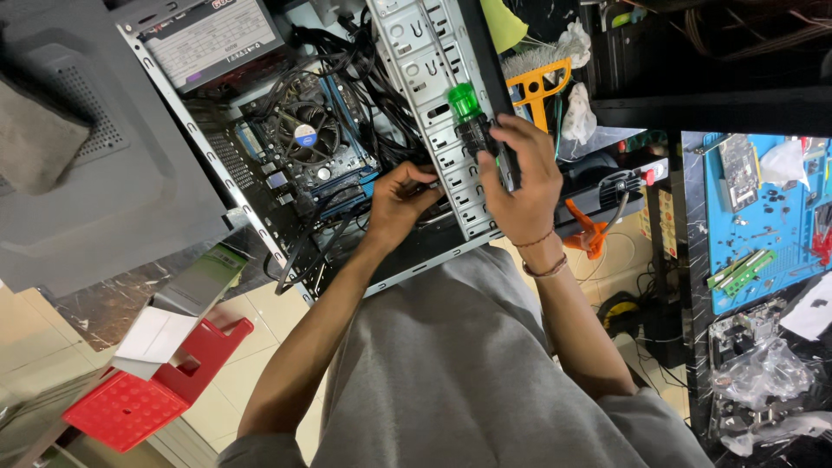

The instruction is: The person works inside an open computer case, connecting cables to the motherboard and hard drive. They use a screwdriver to secure components and organize the internal wiring.

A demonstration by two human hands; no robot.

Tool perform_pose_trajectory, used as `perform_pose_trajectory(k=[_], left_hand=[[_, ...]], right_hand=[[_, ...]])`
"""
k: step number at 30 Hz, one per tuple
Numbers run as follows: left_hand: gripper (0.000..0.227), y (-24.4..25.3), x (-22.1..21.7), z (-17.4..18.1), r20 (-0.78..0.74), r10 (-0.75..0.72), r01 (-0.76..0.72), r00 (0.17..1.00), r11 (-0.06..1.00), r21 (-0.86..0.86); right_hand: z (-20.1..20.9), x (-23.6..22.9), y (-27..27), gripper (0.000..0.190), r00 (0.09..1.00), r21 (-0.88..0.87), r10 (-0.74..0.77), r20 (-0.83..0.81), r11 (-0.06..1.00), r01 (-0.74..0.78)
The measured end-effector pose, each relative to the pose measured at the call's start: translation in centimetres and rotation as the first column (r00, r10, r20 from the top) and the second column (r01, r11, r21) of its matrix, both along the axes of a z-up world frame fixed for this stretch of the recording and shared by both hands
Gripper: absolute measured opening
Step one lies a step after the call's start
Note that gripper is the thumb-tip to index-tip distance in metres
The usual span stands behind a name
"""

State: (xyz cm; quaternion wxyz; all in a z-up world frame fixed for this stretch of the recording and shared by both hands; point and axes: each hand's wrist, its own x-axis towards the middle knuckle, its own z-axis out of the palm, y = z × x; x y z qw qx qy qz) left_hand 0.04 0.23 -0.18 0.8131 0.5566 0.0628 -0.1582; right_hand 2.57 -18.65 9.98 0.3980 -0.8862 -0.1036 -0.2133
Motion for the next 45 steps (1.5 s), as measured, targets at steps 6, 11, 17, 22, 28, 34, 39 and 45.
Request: perform_pose_trajectory(k=[6, 11, 17, 22, 28, 34, 39, 45], left_hand=[[0.022, -0.1, -0.1, 0.0, -0.012, -0.007, 0.007, 1.0, 1.0, -0.016], [0.023, 0.0, -0.2, 0.4, -0.006, -0.008, 0.008, 1.0, 1.0, 0.013], [0.022, 0.0, -0.2, 0.5, 0.001, -0.003, 0.003, 1.0, 1.0, 0.015], [0.022, 0.0, -0.3, -0.1, 0.004, 0.008, -0.008, 1.0, 1.0, 0.004], [0.023, 0.0, -0.3, -0.2, 0.014, 0.007, -0.007, 1.0, 1.0, 0.015], [0.024, -0.2, -0.3, -1.1, -0.008, -0.004, 0.004, 1.0, 1.0, 0.002], [0.023, -0.4, -0.3, -0.4, -0.014, 0.005, -0.005, 1.0, 1.0, -0.009], [0.024, -0.4, -0.1, 0.2, 0.012, 0.013, -0.013, 1.0, 1.0, -0.012]], right_hand=[[1.4, -1.0, -0.8, 0.012, 0.996, 0.053, -0.063, -0.06, 0.996, 0.066], [1.5, -1.8, -1.3, 0.009, 0.991, 0.105, -0.11, -0.077, 0.987, 0.118], [0.0, -2.9, -1.7, 0.012, 0.973, 0.317, -0.144, -0.183, 0.928, 0.197], [-0.2, -3.8, -2.0, 0.009, 0.953, 0.346, -0.174, -0.247, 0.903, 0.255], [0.2, -4.1, -2.1, 0.016, 0.955, 0.173, -0.202, -0.216, 0.955, 0.241], [-2.2, -3.4, -1.0, 0.02, 0.974, -0.079, -0.196, -0.11, 0.979, 0.188], [-0.8, -1.6, -0.2, 0.012, 0.985, -0.005, -0.139, -0.103, 0.99, 0.139], [-1.7, -2.9, -1.8, 0.024, 0.98, 0.076, -0.141, -0.136, 0.985, 0.153]])
